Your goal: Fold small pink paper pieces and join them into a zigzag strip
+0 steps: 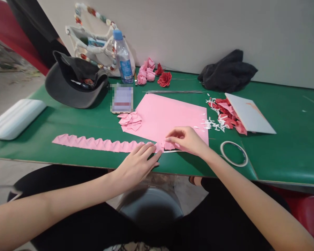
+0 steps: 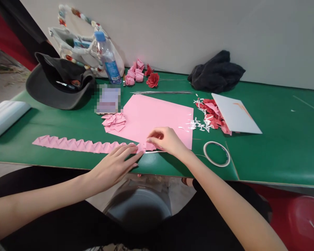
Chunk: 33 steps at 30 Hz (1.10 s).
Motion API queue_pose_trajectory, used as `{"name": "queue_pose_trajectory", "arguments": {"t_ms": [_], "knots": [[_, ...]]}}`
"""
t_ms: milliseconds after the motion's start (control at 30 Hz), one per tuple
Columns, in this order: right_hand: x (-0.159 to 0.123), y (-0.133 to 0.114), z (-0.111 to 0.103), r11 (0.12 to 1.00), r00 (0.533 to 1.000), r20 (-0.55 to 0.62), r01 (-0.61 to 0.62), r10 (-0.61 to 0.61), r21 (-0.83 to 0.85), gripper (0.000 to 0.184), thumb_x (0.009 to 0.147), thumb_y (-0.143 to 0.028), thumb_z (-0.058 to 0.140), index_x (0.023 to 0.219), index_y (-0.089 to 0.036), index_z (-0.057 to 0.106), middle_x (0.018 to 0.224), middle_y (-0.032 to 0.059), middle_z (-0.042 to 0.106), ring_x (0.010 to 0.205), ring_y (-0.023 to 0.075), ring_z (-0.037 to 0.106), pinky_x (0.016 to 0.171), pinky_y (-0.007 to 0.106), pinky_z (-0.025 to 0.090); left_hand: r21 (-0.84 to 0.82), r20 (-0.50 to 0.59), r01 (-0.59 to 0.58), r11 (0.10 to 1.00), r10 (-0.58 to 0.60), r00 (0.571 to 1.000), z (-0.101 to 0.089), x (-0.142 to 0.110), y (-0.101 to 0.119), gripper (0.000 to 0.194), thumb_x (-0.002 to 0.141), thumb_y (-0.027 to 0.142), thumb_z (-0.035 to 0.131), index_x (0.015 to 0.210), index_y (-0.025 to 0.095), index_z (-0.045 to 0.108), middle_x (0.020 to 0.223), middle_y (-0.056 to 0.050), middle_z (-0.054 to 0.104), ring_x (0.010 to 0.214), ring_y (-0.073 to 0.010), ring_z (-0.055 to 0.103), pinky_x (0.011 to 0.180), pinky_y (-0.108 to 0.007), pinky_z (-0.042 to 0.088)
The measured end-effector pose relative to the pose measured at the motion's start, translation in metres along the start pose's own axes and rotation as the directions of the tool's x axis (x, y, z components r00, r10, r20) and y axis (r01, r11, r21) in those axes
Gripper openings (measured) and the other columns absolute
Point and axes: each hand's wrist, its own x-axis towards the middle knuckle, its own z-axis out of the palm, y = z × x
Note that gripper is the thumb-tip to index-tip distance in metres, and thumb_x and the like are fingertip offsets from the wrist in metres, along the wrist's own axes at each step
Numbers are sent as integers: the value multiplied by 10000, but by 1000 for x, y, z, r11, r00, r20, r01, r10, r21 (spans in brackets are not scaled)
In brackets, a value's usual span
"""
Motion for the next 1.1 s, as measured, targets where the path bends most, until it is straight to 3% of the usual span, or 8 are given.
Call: {"name": "queue_pose_trajectory", "arguments": {"t_ms": [100, 200, 367, 567, 767, 1100], "knots": [[6, -1, 0, 999, 998, -45, 31, -32, -15, 82, 769, -252, 653, 782, -178, 687, 809, 46, 701, 756, 162, 626, 734, 321, 489, 0, 4, 2, 1000, -2, 1000, 0, 0, -1, 364, 958, 228, 374, 1293, 129, 475, 1194, -158, 547, 1200, -308, 453, 976, -467, 396], [5, -7, 0, 995, 996, -77, 48, -41, 89, 103, 778, -273, 648, 796, -173, 663, 811, 42, 680, 731, 147, 618, 710, 307, 501, 8, 2, -1, 1000, 1, 1000, 0, -1, -1, 369, 957, 228, 375, 1300, 131, 471, 1207, -158, 541, 1211, -311, 445, 984, -472, 391], [-5, -9, 8, 960, 994, 85, -90, 69, 266, 181, 762, -338, 663, 808, -170, 614, 736, 12, 623, 651, 126, 591, 577, 261, 501, 19, -20, -2, 1000, 2, 1000, 1, 0, 0, 335, 955, 224, 377, 1239, 120, 521, 1191, -166, 552, 1197, -318, 459, 959, -472, 414], [-4, -1, 9, 987, 992, -124, 27, -7, 160, 134, 777, -306, 651, 801, -175, 631, 813, 33, 664, 744, 139, 614, 712, 290, 497, -6, -28, 2, 1000, -2, 1000, -1, 1, 1, 340, 951, 216, 389, 1257, 124, 503, 1188, -168, 546, 1194, -312, 462, 942, -462, 430], [-5, 0, 9, 999, 1000, -23, -3, 4, 51, 112, 757, -284, 666, 754, -173, 655, 728, 20, 666, 613, 118, 569, 592, 263, 457, -23, -34, -15, 1000, 14, 999, 1, 1, -1, 323, 955, 218, 387, 1235, 128, 520, 1178, -137, 583, 1168, -287, 489, 938, -438, 429], [-3, 5, 13, 1000, 1000, -1, -6, 6, -3, 121, 758, -286, 661, 754, -165, 670, 704, 17, 666, 600, 116, 555, 567, 252, 435, 4, -84, -43, 999, 43, 996, 3, 1, 0, 318, 957, 212, 391, 1215, 98, 538, 1183, -154, 618, 1126, -264, 567, 963, -423, 429]]}}
